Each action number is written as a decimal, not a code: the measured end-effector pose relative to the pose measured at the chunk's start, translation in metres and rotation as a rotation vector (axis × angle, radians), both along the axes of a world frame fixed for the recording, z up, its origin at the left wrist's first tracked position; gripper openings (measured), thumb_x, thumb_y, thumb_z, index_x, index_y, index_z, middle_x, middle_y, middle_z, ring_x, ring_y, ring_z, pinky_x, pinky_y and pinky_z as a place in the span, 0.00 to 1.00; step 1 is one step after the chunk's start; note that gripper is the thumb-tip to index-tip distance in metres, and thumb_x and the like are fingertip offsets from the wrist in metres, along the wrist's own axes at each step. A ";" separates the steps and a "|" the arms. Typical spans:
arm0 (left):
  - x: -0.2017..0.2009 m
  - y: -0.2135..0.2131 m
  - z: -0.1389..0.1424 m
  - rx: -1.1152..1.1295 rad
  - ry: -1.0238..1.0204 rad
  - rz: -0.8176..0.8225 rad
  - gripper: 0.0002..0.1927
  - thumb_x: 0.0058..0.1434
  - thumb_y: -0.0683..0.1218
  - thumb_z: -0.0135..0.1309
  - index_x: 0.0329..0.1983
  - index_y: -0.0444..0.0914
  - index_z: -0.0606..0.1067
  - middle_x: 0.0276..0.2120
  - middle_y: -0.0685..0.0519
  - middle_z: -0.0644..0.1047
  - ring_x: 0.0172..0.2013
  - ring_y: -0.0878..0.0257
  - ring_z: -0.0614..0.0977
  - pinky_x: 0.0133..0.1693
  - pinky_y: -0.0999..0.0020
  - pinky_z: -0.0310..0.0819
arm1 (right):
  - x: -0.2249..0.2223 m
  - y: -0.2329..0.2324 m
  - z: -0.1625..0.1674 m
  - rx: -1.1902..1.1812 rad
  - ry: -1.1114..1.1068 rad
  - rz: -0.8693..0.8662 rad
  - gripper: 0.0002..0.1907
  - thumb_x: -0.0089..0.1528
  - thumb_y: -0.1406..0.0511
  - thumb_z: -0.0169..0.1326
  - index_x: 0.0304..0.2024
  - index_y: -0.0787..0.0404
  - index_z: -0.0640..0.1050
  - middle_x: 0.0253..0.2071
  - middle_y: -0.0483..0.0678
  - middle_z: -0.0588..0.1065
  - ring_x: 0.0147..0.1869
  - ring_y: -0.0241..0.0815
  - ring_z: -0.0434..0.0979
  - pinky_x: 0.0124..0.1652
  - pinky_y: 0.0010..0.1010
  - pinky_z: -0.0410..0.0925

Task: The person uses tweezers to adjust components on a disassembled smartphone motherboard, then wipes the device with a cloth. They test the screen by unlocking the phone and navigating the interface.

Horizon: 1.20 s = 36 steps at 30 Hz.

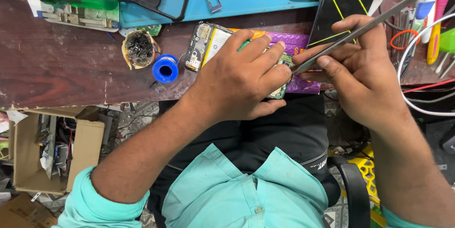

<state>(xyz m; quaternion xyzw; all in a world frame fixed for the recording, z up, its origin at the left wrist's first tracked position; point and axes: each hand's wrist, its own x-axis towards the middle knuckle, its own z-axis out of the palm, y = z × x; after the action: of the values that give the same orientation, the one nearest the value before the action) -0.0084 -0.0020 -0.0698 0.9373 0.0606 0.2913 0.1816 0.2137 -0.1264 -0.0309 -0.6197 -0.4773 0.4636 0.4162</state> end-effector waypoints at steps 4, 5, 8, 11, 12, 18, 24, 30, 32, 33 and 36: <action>0.000 0.000 0.001 0.002 0.001 -0.001 0.29 0.49 0.59 0.73 0.46 0.40 0.74 0.54 0.43 0.77 0.57 0.46 0.76 0.60 0.47 0.66 | 0.000 0.004 0.000 -0.036 0.019 -0.025 0.23 0.73 0.78 0.41 0.66 0.59 0.52 0.52 0.62 0.78 0.55 0.47 0.83 0.54 0.35 0.78; 0.000 0.000 0.001 0.002 0.002 -0.001 0.29 0.49 0.58 0.73 0.46 0.39 0.74 0.54 0.42 0.77 0.57 0.46 0.76 0.60 0.47 0.66 | 0.000 0.006 0.000 -0.048 0.019 -0.033 0.24 0.72 0.78 0.41 0.67 0.59 0.52 0.51 0.63 0.78 0.54 0.46 0.83 0.53 0.35 0.78; 0.000 0.000 0.001 -0.004 0.000 0.000 0.30 0.49 0.58 0.73 0.45 0.39 0.73 0.54 0.42 0.77 0.56 0.46 0.76 0.60 0.47 0.66 | 0.001 0.009 0.000 -0.084 0.012 -0.051 0.26 0.72 0.77 0.42 0.68 0.60 0.51 0.50 0.63 0.79 0.51 0.46 0.83 0.51 0.34 0.78; 0.001 0.000 0.002 0.001 0.001 0.006 0.30 0.49 0.58 0.73 0.45 0.39 0.73 0.53 0.42 0.77 0.56 0.46 0.76 0.60 0.47 0.66 | 0.002 0.012 -0.001 -0.103 0.019 -0.057 0.27 0.72 0.77 0.43 0.70 0.61 0.51 0.48 0.62 0.79 0.50 0.45 0.83 0.50 0.35 0.78; 0.001 0.000 0.002 0.005 0.003 0.010 0.29 0.49 0.59 0.73 0.44 0.39 0.73 0.53 0.42 0.77 0.56 0.46 0.76 0.60 0.47 0.66 | 0.002 0.013 -0.001 -0.100 0.042 -0.053 0.28 0.72 0.76 0.43 0.71 0.61 0.51 0.48 0.62 0.78 0.49 0.45 0.83 0.50 0.35 0.78; 0.000 0.000 0.003 -0.003 0.000 0.004 0.29 0.50 0.58 0.73 0.44 0.39 0.73 0.53 0.42 0.77 0.56 0.46 0.76 0.60 0.47 0.66 | 0.001 0.016 -0.003 -0.090 0.112 -0.076 0.31 0.73 0.75 0.45 0.74 0.62 0.49 0.47 0.62 0.78 0.49 0.46 0.83 0.50 0.35 0.79; 0.001 0.000 0.003 0.002 0.011 0.003 0.29 0.50 0.59 0.73 0.46 0.38 0.74 0.52 0.43 0.78 0.56 0.46 0.76 0.60 0.46 0.66 | 0.001 0.015 -0.002 -0.095 0.102 -0.092 0.31 0.73 0.74 0.45 0.75 0.62 0.48 0.47 0.62 0.78 0.48 0.46 0.83 0.50 0.36 0.79; 0.001 0.000 0.003 0.011 0.011 0.000 0.29 0.51 0.60 0.72 0.46 0.37 0.76 0.52 0.41 0.78 0.56 0.46 0.76 0.60 0.45 0.66 | 0.002 0.014 -0.004 -0.087 0.134 -0.094 0.32 0.73 0.74 0.45 0.75 0.62 0.48 0.47 0.61 0.78 0.48 0.46 0.83 0.50 0.35 0.79; 0.001 -0.001 0.003 0.006 0.004 0.000 0.30 0.52 0.62 0.71 0.45 0.37 0.76 0.52 0.40 0.77 0.56 0.45 0.76 0.60 0.45 0.66 | 0.002 0.014 -0.004 -0.091 0.134 -0.101 0.32 0.73 0.74 0.45 0.75 0.62 0.48 0.47 0.61 0.78 0.48 0.46 0.83 0.49 0.35 0.79; 0.001 -0.001 0.003 0.004 0.001 0.000 0.30 0.53 0.63 0.71 0.44 0.36 0.76 0.52 0.39 0.77 0.56 0.44 0.76 0.60 0.44 0.66 | 0.002 0.014 -0.005 -0.093 0.133 -0.105 0.32 0.73 0.74 0.45 0.75 0.62 0.48 0.47 0.61 0.78 0.47 0.46 0.83 0.49 0.35 0.79; 0.001 -0.001 0.004 0.047 0.020 0.012 0.26 0.54 0.61 0.70 0.41 0.38 0.76 0.53 0.40 0.78 0.56 0.46 0.76 0.61 0.45 0.66 | 0.002 0.014 -0.005 -0.082 0.130 -0.104 0.32 0.72 0.74 0.45 0.75 0.62 0.48 0.47 0.61 0.78 0.48 0.47 0.83 0.49 0.34 0.79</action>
<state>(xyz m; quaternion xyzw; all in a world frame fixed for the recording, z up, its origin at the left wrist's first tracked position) -0.0074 -0.0034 -0.0661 0.9437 0.0614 0.2843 0.1573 0.2160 -0.1126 -0.0358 -0.6288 -0.3972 0.4998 0.4438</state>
